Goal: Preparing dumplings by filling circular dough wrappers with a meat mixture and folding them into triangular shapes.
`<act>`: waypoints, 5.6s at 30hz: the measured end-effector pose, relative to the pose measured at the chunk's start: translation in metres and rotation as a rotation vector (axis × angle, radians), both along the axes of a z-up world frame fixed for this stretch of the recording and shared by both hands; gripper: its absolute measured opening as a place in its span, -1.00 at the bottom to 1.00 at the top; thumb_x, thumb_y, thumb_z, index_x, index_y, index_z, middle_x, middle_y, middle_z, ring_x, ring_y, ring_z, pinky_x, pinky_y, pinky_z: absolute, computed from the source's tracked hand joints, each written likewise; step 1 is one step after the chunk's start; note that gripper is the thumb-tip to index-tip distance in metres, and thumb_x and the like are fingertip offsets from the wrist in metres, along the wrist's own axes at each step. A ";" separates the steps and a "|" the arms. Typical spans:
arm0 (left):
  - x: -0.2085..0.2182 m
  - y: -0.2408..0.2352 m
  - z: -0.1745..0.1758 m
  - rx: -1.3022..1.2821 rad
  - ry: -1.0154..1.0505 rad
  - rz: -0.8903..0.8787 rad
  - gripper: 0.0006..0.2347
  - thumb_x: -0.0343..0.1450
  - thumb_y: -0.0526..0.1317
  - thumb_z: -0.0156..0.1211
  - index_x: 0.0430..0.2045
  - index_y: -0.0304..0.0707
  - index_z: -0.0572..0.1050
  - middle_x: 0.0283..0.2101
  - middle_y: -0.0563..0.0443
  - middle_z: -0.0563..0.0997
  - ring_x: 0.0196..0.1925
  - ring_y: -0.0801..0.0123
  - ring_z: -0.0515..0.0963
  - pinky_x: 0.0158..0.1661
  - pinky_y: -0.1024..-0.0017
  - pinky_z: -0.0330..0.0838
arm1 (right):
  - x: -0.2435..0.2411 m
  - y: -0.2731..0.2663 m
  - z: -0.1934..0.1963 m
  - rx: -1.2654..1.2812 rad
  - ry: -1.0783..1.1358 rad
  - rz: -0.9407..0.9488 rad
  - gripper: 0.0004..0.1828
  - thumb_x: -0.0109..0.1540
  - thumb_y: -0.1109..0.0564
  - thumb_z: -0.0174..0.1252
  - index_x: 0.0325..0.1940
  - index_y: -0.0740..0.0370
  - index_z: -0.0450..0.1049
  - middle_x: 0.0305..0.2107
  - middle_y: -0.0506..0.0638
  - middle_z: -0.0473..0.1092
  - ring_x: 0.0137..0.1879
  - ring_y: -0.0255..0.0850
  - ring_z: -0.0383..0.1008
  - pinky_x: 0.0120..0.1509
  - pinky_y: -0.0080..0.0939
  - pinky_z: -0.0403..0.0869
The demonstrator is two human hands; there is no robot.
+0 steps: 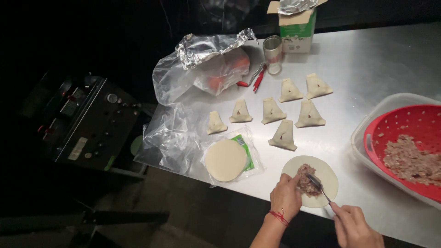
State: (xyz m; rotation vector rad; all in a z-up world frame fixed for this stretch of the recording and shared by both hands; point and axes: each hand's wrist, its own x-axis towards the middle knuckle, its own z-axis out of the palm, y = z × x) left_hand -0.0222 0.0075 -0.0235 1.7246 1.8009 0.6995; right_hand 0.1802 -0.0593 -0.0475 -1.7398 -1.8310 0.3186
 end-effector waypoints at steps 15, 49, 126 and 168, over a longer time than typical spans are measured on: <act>-0.016 0.005 -0.011 0.055 0.003 0.024 -0.57 0.28 -0.48 0.09 0.04 -0.16 0.60 -0.13 -0.14 0.47 -0.07 -0.04 0.53 -0.08 0.10 0.48 | 0.126 0.048 -0.017 0.237 0.092 0.007 -0.63 0.24 0.14 0.24 0.14 0.18 0.53 -0.12 0.09 0.48 -0.06 -0.07 0.50 0.12 -0.15 0.46; 0.002 0.023 -0.015 0.088 -0.151 0.282 -0.91 0.35 -0.27 0.29 -0.38 -0.27 0.65 -0.25 -0.20 0.62 -0.16 -0.08 0.62 -0.10 0.11 0.48 | 0.024 0.122 -0.099 -0.542 0.456 -0.097 -0.57 0.15 -0.04 0.36 0.00 0.26 0.62 -0.35 0.09 0.62 -0.25 -0.19 0.62 -0.09 -0.19 0.56; -0.013 -0.018 -0.028 0.290 -0.071 -0.135 -0.76 0.29 -0.43 0.29 -0.18 -0.28 0.53 -0.17 -0.15 0.54 -0.09 -0.06 0.56 -0.13 0.14 0.49 | -0.060 0.048 0.026 0.054 -0.027 0.296 -0.76 0.07 0.08 0.31 -0.18 0.04 0.57 -0.32 -0.08 0.51 -0.26 -0.05 0.58 -0.23 -0.07 0.54; -0.001 0.041 -0.091 -0.193 -0.613 -0.083 -0.50 0.36 -0.07 0.47 0.00 -0.55 0.50 -0.13 -0.11 0.65 -0.11 0.31 0.65 -0.06 0.38 0.56 | 0.049 0.128 -0.084 -0.980 0.442 0.045 -0.53 0.20 -0.03 0.41 0.18 0.11 0.68 -0.07 0.09 0.58 0.05 -0.19 0.59 0.24 -0.15 0.48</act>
